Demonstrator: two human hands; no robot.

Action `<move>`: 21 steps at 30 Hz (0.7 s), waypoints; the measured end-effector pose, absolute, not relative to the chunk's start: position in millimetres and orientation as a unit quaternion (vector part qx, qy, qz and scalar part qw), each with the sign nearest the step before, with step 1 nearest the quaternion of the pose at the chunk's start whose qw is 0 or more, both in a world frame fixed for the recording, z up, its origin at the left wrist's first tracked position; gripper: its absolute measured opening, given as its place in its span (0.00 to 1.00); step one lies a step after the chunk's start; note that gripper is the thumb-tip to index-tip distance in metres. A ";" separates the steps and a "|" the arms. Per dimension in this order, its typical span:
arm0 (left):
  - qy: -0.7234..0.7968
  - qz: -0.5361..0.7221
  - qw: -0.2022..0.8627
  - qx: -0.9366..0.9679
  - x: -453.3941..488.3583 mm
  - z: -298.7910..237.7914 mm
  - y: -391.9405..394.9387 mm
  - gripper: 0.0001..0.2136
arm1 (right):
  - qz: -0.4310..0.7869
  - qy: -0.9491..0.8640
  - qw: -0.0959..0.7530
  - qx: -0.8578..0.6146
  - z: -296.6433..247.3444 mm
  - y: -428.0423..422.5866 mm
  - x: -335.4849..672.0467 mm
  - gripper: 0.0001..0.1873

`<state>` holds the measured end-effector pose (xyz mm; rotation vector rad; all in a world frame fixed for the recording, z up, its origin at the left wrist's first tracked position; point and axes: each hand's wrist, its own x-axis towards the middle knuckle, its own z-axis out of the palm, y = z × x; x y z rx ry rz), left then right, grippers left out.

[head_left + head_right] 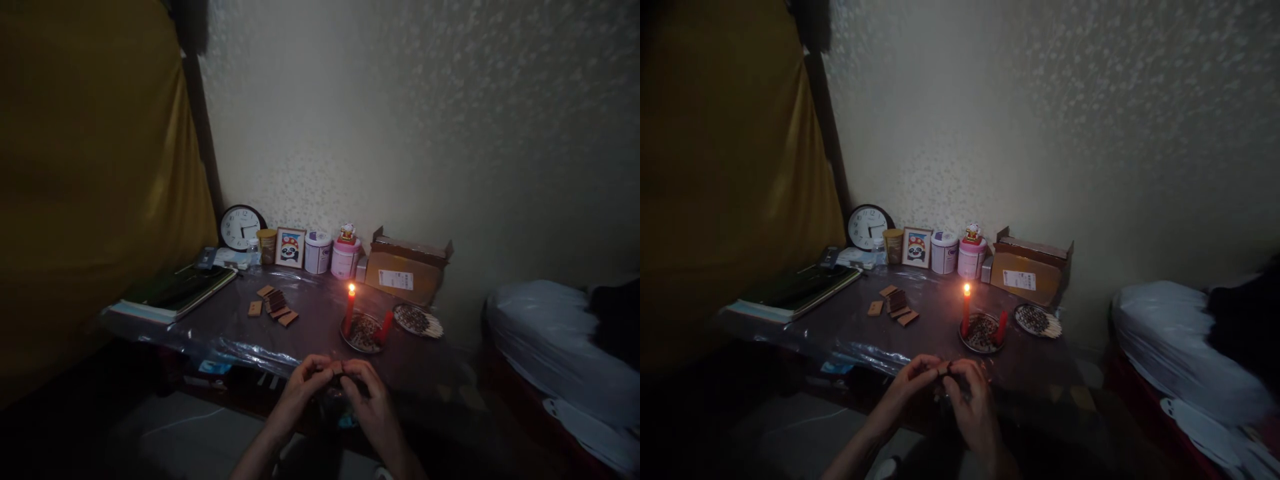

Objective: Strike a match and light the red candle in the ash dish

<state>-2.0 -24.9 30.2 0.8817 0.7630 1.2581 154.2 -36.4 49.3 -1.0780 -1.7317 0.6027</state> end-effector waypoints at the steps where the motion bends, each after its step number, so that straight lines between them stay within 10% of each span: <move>1: 0.344 0.552 0.644 0.403 -2.3 30.9 -25.4 0.15 | 0.248 -0.708 0.489 -0.446 44.6 -37.8 154.7 0.07; 21: 0.349 0.518 0.622 0.472 3.6 45.3 -36.4 0.16 | 0.366 -0.658 0.487 -0.443 33.2 -37.4 156.8 0.11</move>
